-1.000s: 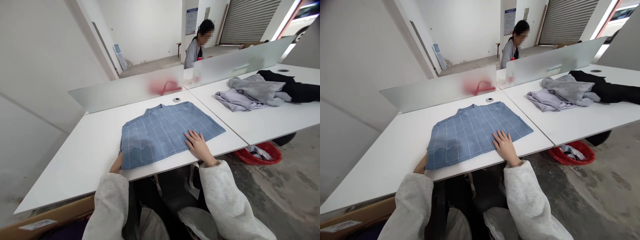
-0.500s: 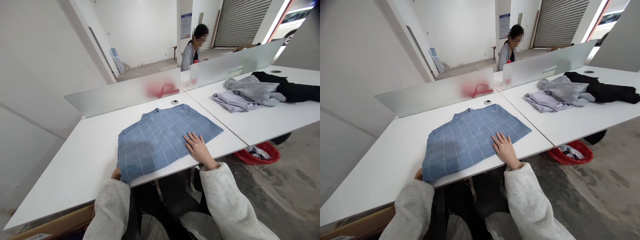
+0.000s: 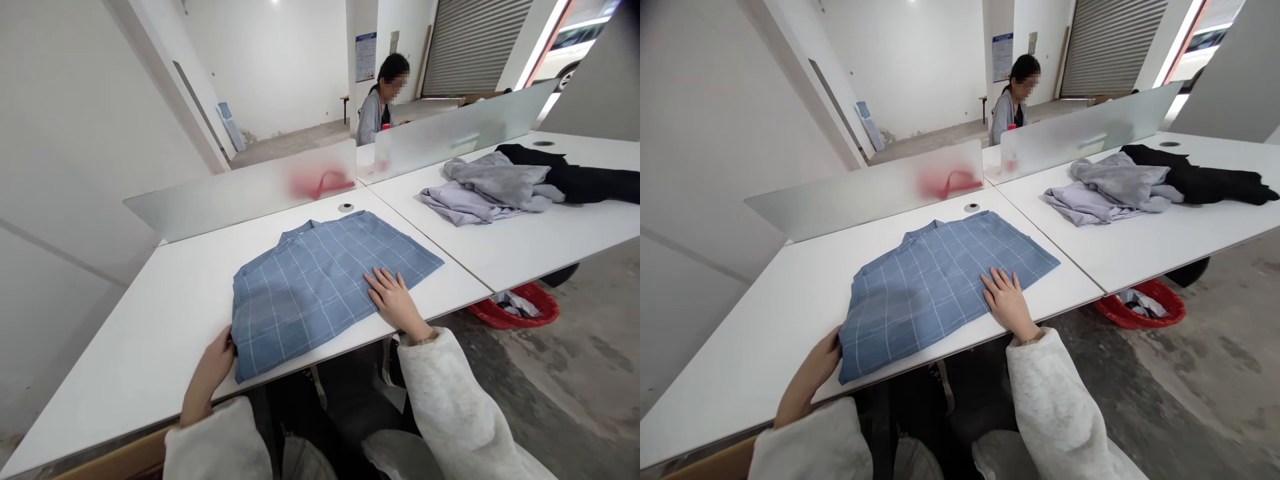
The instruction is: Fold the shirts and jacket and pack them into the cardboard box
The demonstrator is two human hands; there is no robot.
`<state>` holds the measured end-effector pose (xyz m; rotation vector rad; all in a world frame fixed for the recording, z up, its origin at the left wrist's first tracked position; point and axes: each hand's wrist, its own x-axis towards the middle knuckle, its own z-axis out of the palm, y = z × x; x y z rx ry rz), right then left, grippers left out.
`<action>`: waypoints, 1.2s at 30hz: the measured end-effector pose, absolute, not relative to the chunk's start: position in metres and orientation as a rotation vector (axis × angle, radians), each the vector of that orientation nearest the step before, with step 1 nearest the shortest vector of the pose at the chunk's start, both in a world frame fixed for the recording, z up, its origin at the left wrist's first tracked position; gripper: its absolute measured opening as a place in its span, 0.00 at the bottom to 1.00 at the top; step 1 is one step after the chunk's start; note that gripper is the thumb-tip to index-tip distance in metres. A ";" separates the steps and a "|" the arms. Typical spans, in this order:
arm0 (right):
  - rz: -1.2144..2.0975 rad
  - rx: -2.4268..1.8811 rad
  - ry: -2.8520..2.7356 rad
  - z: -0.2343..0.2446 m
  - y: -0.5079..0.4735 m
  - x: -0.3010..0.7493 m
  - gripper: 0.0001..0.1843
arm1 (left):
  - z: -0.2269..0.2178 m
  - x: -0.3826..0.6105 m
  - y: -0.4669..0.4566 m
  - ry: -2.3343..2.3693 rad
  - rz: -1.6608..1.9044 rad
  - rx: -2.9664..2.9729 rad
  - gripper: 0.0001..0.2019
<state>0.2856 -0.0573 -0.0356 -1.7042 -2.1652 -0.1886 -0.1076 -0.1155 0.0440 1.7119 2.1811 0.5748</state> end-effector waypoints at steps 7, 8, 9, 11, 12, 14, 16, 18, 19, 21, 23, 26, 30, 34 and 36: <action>-0.278 -1.734 -2.185 -0.035 -0.059 0.284 0.25 | 0.073 -0.039 -0.156 2.259 0.726 1.988 0.25; -0.287 -1.740 -2.187 -0.035 -0.060 0.284 0.25 | 0.072 -0.016 -0.151 2.132 0.702 2.104 0.25; -0.296 -1.746 -2.189 -0.034 -0.060 0.283 0.25 | 0.070 0.007 -0.146 2.020 0.645 2.222 0.25; -0.309 -1.760 -2.198 -0.033 -0.061 0.283 0.25 | 0.061 0.049 -0.132 1.815 0.539 2.422 0.25; -0.313 -1.767 -2.203 -0.033 -0.061 0.283 0.25 | 0.055 0.067 -0.125 1.714 0.487 2.496 0.25; -0.318 -1.775 -2.214 -0.032 -0.061 0.282 0.25 | 0.041 0.091 -0.114 1.642 0.393 2.556 0.26; -0.316 -1.782 -2.215 -0.031 -0.062 0.282 0.25 | 0.027 0.095 -0.105 1.705 0.294 2.534 0.26; -0.311 -1.782 -2.221 -0.031 -0.063 0.282 0.25 | 0.012 0.080 -0.100 1.826 0.217 2.490 0.27; -0.312 -1.780 -2.225 -0.031 -0.065 0.281 0.25 | 0.005 0.066 -0.099 1.893 0.192 2.471 0.27; -0.322 -1.782 -2.220 -0.031 -0.069 0.279 0.25 | -0.006 0.030 -0.098 2.041 0.170 2.430 0.27; -0.345 -1.799 -2.185 -0.032 -0.074 0.275 0.25 | -0.012 -0.006 -0.100 2.180 0.126 2.331 0.28; -0.387 -1.829 -2.103 -0.033 -0.081 0.265 0.25 | -0.014 -0.047 -0.103 2.330 0.059 2.155 0.28; -0.410 -1.826 -2.048 -0.035 -0.090 0.252 0.25 | -0.008 -0.063 -0.105 2.446 0.019 1.966 0.30; -0.394 -1.870 -2.027 -0.032 -0.097 0.245 0.24 | 0.007 -0.049 -0.113 2.638 -0.012 1.854 0.28; -0.370 -1.879 -2.049 -0.026 -0.099 0.238 0.24 | 0.017 -0.030 -0.119 2.673 -0.013 1.971 0.25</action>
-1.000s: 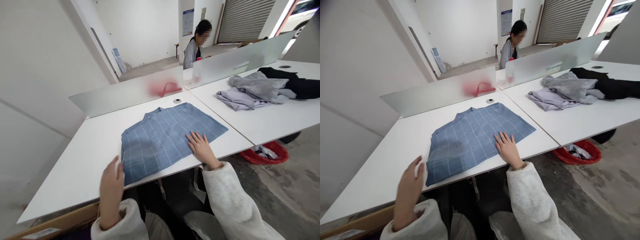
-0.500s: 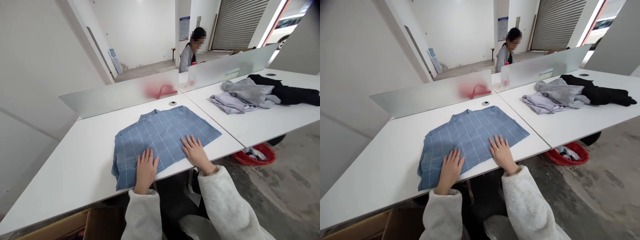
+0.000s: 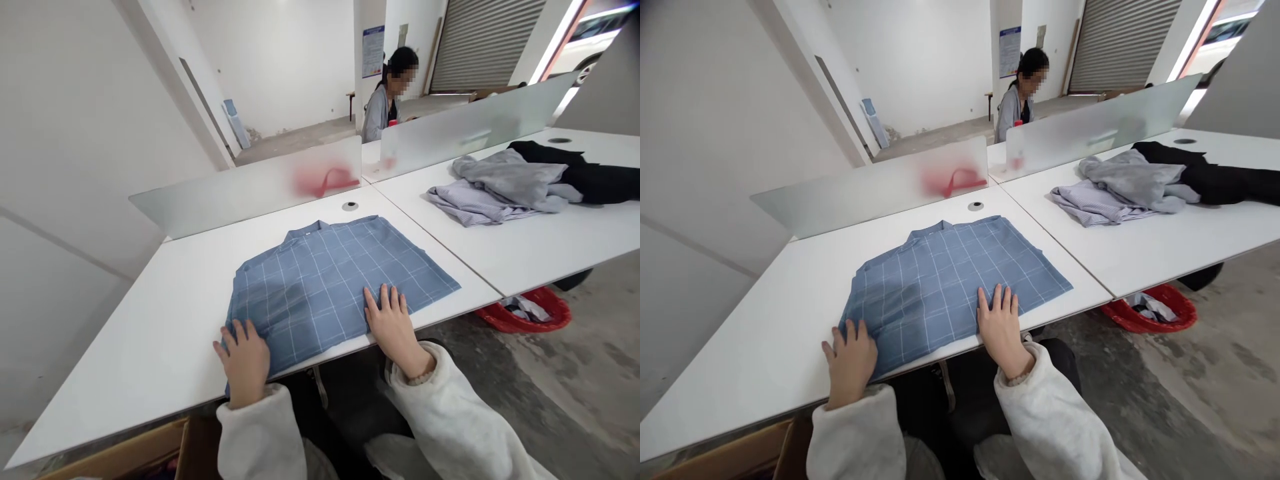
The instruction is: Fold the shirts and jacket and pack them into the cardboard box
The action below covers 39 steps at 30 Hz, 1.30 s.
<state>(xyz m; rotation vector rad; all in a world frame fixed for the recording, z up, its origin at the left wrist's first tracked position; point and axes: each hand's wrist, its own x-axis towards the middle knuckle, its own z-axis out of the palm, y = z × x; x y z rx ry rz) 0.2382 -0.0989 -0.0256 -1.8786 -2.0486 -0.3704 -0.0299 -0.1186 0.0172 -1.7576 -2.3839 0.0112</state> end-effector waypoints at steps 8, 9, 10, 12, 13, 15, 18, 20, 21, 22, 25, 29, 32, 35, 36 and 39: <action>-0.087 -1.350 -2.420 -0.008 -0.086 0.190 0.27 | 0.011 0.069 -0.104 -1.791 -0.277 -2.557 0.23; -0.048 -1.316 -2.449 -0.011 -0.081 0.191 0.26 | 0.006 0.065 -0.099 -1.823 -0.273 -2.545 0.23; -0.023 -1.286 -2.475 -0.013 -0.076 0.196 0.27 | 0.001 0.056 -0.095 -1.866 -0.256 -2.516 0.23; -0.017 -1.244 -2.513 -0.019 -0.066 0.217 0.28 | -0.005 0.025 -0.089 -1.975 -0.192 -2.422 0.25; -0.033 -1.257 -2.517 -0.022 -0.061 0.232 0.29 | -0.007 0.005 -0.087 -2.039 -0.141 -2.366 0.26; -0.080 -1.388 -2.474 -0.028 -0.049 0.270 0.30 | -0.008 -0.034 -0.085 -2.185 -0.028 -2.221 0.27; -0.160 -1.681 -2.360 -0.036 -0.034 0.334 0.32 | -0.009 -0.073 -0.085 -2.248 0.051 -2.058 0.28; -0.244 -1.816 -2.271 -0.041 -0.026 0.368 0.31 | -0.010 -0.081 -0.087 -2.243 0.063 -2.009 0.28; -0.279 -1.851 -2.245 -0.044 -0.023 0.380 0.31 | -0.010 -0.081 -0.088 -2.246 0.066 -1.993 0.28; -0.315 -1.879 -2.216 -0.046 -0.022 0.389 0.31 | -0.009 -0.078 -0.089 -2.253 0.061 -1.980 0.28; -0.380 -1.931 -2.160 -0.051 -0.021 0.394 0.32 | -0.002 -0.064 -0.100 -2.268 0.026 -1.922 0.26; -0.448 -2.063 -2.015 -0.041 -0.028 0.373 0.31 | 0.012 -0.028 -0.122 -2.101 -0.104 -2.062 0.24; -0.510 -2.000 -2.079 -0.017 -0.032 0.336 0.29 | 0.021 0.009 -0.121 -1.843 -0.271 -2.457 0.23; -0.481 -1.769 -2.316 0.013 -0.028 0.277 0.28 | 0.030 0.035 -0.098 -1.720 -0.271 -2.587 0.23; -0.457 -1.657 -2.407 0.020 -0.023 0.254 0.27 | 0.033 0.040 -0.087 -1.724 -0.233 -2.562 0.23; -0.367 -1.309 -2.600 0.028 0.002 0.189 0.26 | 0.039 0.042 -0.056 -1.734 -0.137 -2.509 0.23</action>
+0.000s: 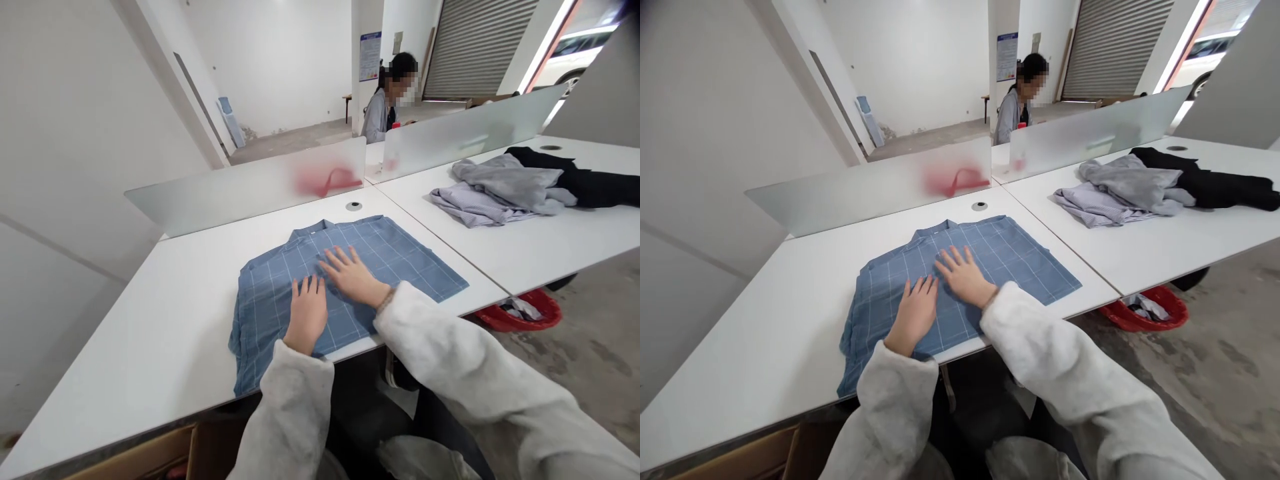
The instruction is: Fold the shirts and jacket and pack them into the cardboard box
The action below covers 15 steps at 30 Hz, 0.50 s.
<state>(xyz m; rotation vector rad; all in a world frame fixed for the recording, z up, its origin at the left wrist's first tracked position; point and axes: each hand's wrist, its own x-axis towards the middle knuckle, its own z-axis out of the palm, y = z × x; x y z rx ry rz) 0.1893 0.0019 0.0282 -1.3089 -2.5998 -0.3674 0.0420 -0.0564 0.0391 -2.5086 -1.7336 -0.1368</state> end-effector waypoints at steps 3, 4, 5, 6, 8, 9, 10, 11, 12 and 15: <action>-0.225 -1.152 -2.694 0.015 0.036 0.151 0.27 | 0.033 0.031 -0.035 -1.778 -0.116 -2.497 0.23; -0.163 -1.170 -2.697 0.008 0.047 0.145 0.26 | 0.027 0.024 -0.031 -1.800 -0.105 -2.486 0.24; -0.100 -1.206 -2.685 0.001 0.058 0.143 0.26 | 0.021 0.017 -0.028 -1.822 -0.094 -2.474 0.24; -0.044 -1.248 -2.662 -0.006 0.067 0.143 0.26 | 0.014 0.008 -0.026 -1.846 -0.086 -2.466 0.25; 0.023 -1.293 -2.615 -0.018 0.083 0.148 0.27 | 0.002 -0.009 -0.024 -1.922 -0.090 -2.453 0.28; 0.033 -1.290 -2.607 -0.022 0.089 0.153 0.28 | -0.002 -0.017 -0.024 -1.975 -0.102 -2.433 0.30; 0.032 -1.273 -2.609 -0.025 0.093 0.158 0.28 | -0.005 -0.024 -0.024 -2.029 -0.115 -2.406 0.31; 0.025 -1.243 -2.623 -0.027 0.097 0.164 0.28 | -0.008 -0.029 -0.025 -2.078 -0.126 -2.374 0.32; 0.017 -1.208 -2.642 -0.029 0.100 0.171 0.28 | -0.009 -0.032 -0.025 -2.111 -0.129 -2.345 0.33; 0.000 -1.226 -2.668 -0.030 0.110 0.199 0.29 | -0.010 -0.036 -0.025 -2.155 -0.117 -2.318 0.34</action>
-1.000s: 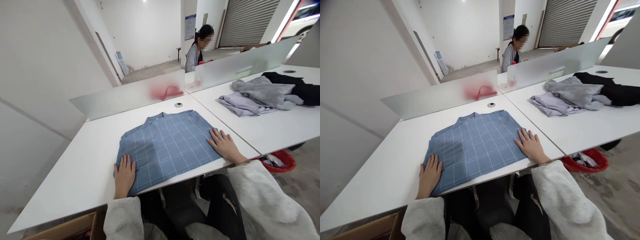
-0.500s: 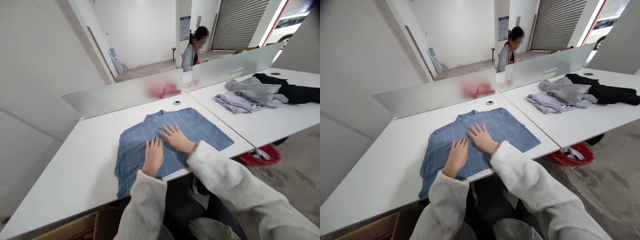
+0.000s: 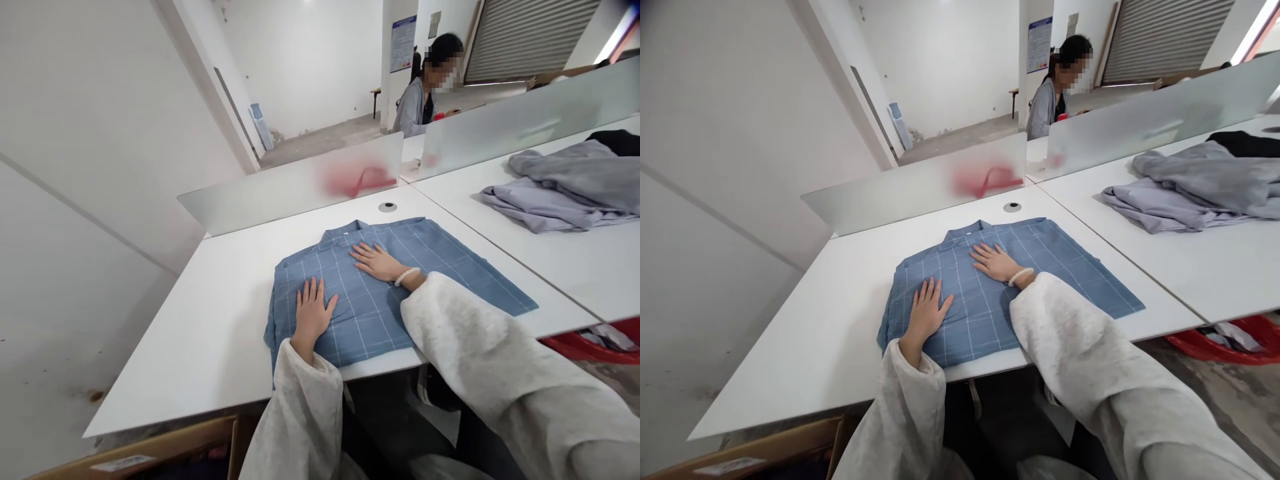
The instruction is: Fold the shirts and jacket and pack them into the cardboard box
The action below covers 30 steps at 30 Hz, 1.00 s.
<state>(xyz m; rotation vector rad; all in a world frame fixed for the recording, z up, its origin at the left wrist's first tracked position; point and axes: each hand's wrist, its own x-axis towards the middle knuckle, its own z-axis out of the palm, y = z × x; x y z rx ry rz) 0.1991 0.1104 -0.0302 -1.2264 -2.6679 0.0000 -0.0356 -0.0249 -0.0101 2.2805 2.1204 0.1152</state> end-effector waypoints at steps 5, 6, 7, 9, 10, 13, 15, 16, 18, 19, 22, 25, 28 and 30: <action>0.048 -1.852 -2.402 -0.028 0.131 0.290 0.34 | -0.011 -0.035 -0.023 2.103 0.085 2.240 0.36; 0.066 -1.956 -2.324 -0.028 0.133 0.312 0.34 | -0.011 -0.035 -0.023 2.105 0.083 2.235 0.36; 0.090 -2.046 -2.246 -0.028 0.133 0.335 0.34 | -0.011 -0.035 -0.023 2.106 0.081 2.231 0.36; 0.128 -2.180 -2.118 -0.030 0.129 0.378 0.34 | -0.010 -0.035 -0.023 2.105 0.079 2.225 0.35; 0.137 -2.218 -2.078 -0.031 0.125 0.396 0.34 | -0.010 -0.035 -0.023 2.103 0.078 2.223 0.35; 0.120 -2.222 -2.069 -0.035 0.112 0.431 0.32 | -0.008 -0.036 -0.020 2.103 0.073 2.219 0.34; 0.088 -2.191 -2.096 -0.037 0.106 0.440 0.31 | -0.005 -0.037 -0.020 2.098 0.071 2.230 0.33; 0.067 -2.181 -2.102 -0.037 0.105 0.441 0.30 | -0.004 -0.037 -0.021 2.090 0.069 2.241 0.32; 0.021 -2.163 -2.110 -0.038 0.105 0.440 0.29 | 0.001 -0.037 -0.027 2.090 0.053 2.263 0.30; 0.001 -2.149 -2.113 -0.038 0.106 0.439 0.29 | 0.003 -0.034 -0.032 2.111 0.032 2.270 0.29; -0.016 -2.093 -2.118 -0.037 0.106 0.438 0.28 | 0.007 -0.012 -0.057 2.224 -0.046 2.324 0.26; 0.026 -2.015 -2.130 -0.035 0.104 0.439 0.26 | 0.004 0.035 -0.084 2.143 0.014 2.499 0.24; 0.120 -1.920 -2.157 -0.032 0.102 0.441 0.25 | -0.004 0.094 -0.104 1.882 0.210 2.695 0.26; 0.202 -1.843 -2.186 -0.030 0.100 0.440 0.25 | -0.009 0.130 -0.110 1.698 0.312 2.783 0.31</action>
